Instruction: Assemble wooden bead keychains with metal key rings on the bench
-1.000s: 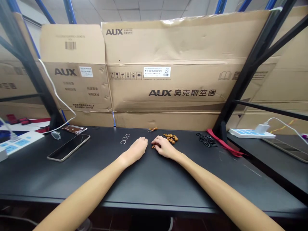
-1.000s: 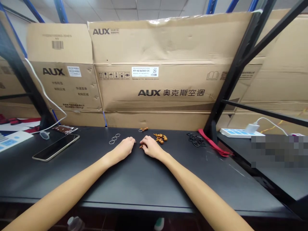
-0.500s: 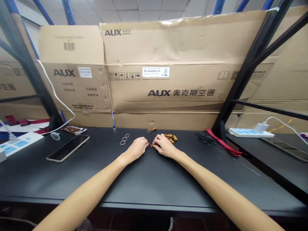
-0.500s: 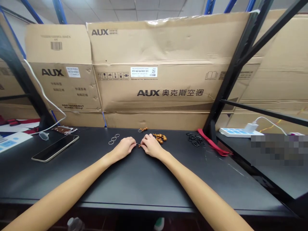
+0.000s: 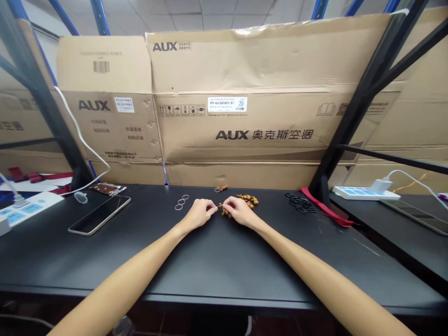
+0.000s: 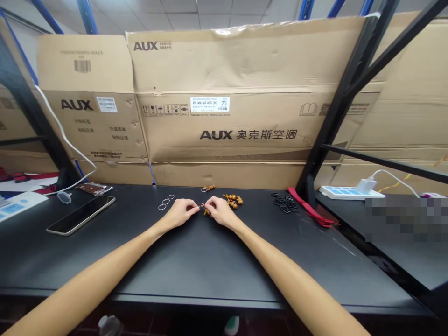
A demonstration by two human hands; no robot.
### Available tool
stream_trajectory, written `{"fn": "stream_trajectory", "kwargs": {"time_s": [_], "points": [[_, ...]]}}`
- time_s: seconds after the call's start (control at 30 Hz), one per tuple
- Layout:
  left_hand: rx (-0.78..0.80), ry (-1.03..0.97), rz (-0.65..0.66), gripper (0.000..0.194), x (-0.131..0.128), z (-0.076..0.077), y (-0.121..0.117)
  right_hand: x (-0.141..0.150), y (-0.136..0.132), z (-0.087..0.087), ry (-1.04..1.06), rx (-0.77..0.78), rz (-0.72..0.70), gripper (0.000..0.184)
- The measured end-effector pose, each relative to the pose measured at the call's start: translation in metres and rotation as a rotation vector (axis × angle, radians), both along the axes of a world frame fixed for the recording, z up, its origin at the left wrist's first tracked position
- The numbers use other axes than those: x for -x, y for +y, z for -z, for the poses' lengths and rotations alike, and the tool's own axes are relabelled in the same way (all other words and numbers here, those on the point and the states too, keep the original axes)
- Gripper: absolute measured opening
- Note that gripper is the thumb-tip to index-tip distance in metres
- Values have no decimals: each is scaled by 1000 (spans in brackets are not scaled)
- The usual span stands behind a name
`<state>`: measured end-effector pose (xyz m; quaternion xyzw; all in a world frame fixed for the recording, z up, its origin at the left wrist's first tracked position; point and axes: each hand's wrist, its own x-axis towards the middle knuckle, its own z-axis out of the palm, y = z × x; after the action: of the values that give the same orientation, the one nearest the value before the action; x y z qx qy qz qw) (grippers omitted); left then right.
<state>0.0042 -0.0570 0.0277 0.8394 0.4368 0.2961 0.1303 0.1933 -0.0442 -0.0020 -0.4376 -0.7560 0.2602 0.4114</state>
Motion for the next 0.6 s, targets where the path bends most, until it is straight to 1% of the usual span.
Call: {"fn": "stream_trajectory", "kwargs": {"time_s": [0.1, 0.2, 0.37, 0.5, 0.6], "points": [[47, -21, 8, 24, 1, -1, 0, 0, 2, 1, 41, 33, -23, 17], [70, -41, 23, 25, 0, -2, -1, -1, 2, 0, 13, 12, -43, 23], [78, -50, 23, 27, -1, -3, -3, -1, -1, -4, -27, -20, -45, 21], [61, -53, 8, 28, -2, -4, -4, 0, -2, -4, 18, 12, -46, 23], [71, -61, -2, 29, -3, -5, -6, 1, -2, -3, 85, 39, -72, 22]]}}
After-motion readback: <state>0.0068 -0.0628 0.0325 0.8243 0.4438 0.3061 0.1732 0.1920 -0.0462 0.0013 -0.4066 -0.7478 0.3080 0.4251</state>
